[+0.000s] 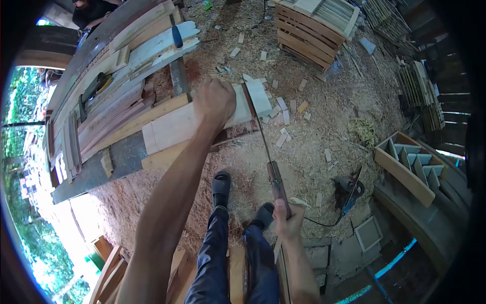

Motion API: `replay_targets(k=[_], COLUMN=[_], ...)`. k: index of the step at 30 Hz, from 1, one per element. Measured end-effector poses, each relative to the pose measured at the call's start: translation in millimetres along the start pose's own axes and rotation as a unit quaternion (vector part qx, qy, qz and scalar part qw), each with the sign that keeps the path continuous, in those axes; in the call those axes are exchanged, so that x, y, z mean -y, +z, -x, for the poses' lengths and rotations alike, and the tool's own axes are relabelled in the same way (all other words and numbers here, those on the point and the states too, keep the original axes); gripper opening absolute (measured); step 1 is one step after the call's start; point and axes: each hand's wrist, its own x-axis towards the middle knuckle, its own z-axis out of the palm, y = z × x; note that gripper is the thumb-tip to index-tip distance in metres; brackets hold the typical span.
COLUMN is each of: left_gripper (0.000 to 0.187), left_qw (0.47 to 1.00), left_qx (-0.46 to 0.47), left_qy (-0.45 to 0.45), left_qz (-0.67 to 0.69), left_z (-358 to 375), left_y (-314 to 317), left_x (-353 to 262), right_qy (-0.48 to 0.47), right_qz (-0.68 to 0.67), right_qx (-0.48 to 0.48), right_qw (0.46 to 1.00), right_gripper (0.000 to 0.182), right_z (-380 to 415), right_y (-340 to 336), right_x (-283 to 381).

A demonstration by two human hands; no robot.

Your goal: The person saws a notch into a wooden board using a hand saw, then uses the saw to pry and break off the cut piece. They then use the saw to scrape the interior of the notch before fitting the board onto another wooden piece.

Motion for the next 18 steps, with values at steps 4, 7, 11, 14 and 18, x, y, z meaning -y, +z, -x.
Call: replay_targets(k=[4,7,11,14,18], left_gripper=[0.041,0.041,0.039,0.036,0.034], left_qw=[1.000,1.000,0.999,1.000,0.999], left_qx=[-0.003,-0.008,-0.031,-0.005,-0.021], left_qy=[0.016,0.022,0.032,0.020,0.012], left_qz=[0.010,0.012,-0.006,0.014,0.029], left_z=[-0.8,-2.3,-4.3,-3.8,-2.5], left_y=[-0.4,2.9,2.2,-2.1,7.2], left_x=[1.9,4.5,3.2,4.2,6.3], right_qy=[0.014,-0.017,-0.060,-0.049,-0.049], right_qz=[0.006,0.018,0.008,0.035,-0.046], right_qx=[0.021,0.018,-0.015,0.007,-0.019], right_qw=[1.000,1.000,0.998,0.998,0.998], right_gripper=[0.054,0.054,0.056,0.048,0.054], right_z=[-3.1,-3.6,-14.1,-123.3,-121.7], right_y=[-6.7,-4.3,8.4,52.9,60.2], right_x=[1.9,7.0,13.6,42.7,48.1])
